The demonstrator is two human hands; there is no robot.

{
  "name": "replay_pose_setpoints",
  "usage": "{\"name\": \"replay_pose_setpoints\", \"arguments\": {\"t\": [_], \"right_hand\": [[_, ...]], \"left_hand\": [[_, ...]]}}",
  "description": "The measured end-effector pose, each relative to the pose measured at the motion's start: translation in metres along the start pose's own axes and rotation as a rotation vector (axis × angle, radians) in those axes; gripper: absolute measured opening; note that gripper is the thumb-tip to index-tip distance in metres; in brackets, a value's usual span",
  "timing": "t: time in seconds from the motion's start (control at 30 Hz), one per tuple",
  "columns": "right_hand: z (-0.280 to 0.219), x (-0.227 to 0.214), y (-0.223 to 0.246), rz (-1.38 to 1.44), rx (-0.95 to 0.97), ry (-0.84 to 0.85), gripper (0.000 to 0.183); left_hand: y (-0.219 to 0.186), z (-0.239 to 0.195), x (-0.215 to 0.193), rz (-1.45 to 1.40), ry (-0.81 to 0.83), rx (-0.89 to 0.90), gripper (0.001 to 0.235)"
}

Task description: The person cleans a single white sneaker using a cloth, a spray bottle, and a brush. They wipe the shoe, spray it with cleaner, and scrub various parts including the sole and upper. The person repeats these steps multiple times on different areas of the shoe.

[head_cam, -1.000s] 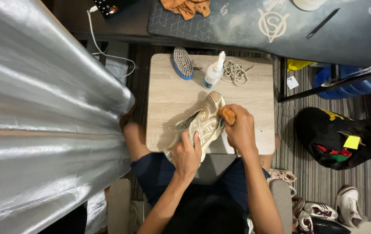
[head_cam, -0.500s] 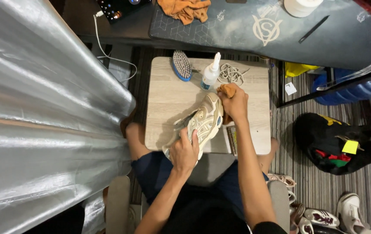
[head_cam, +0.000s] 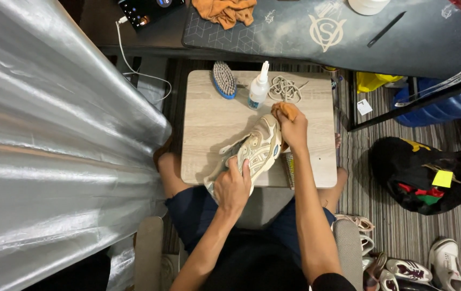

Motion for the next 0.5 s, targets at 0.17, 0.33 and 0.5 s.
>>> {"name": "replay_pose_setpoints", "arguments": {"t": [0.17,0.33,0.5], "right_hand": [[-0.036,-0.001,0.014,0.03,-0.12,0.043,0.026],[-0.077,-0.005,0.034,-0.034,-0.351,-0.028,0.029],[-0.106,-0.003,0.009,-0.292,-0.634,-0.119,0.051]], "left_hand": [[0.012,0.003,0.007,-0.044,0.064,-0.099,0.029],[0.022,0.002,0.012,-0.081,0.081,-0.204,0.029],[0.023,0.008,0.006,-0.138,0.095,-0.25,0.026]]}}
Point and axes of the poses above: each hand's wrist, its own z-axis towards the middle knuckle, its own x-axis out of the palm, y = z × x, the point moved 4 cm from there along z, towards the middle knuckle, and after that the axes turned 5 degrees about z, right-handed, at the moved point
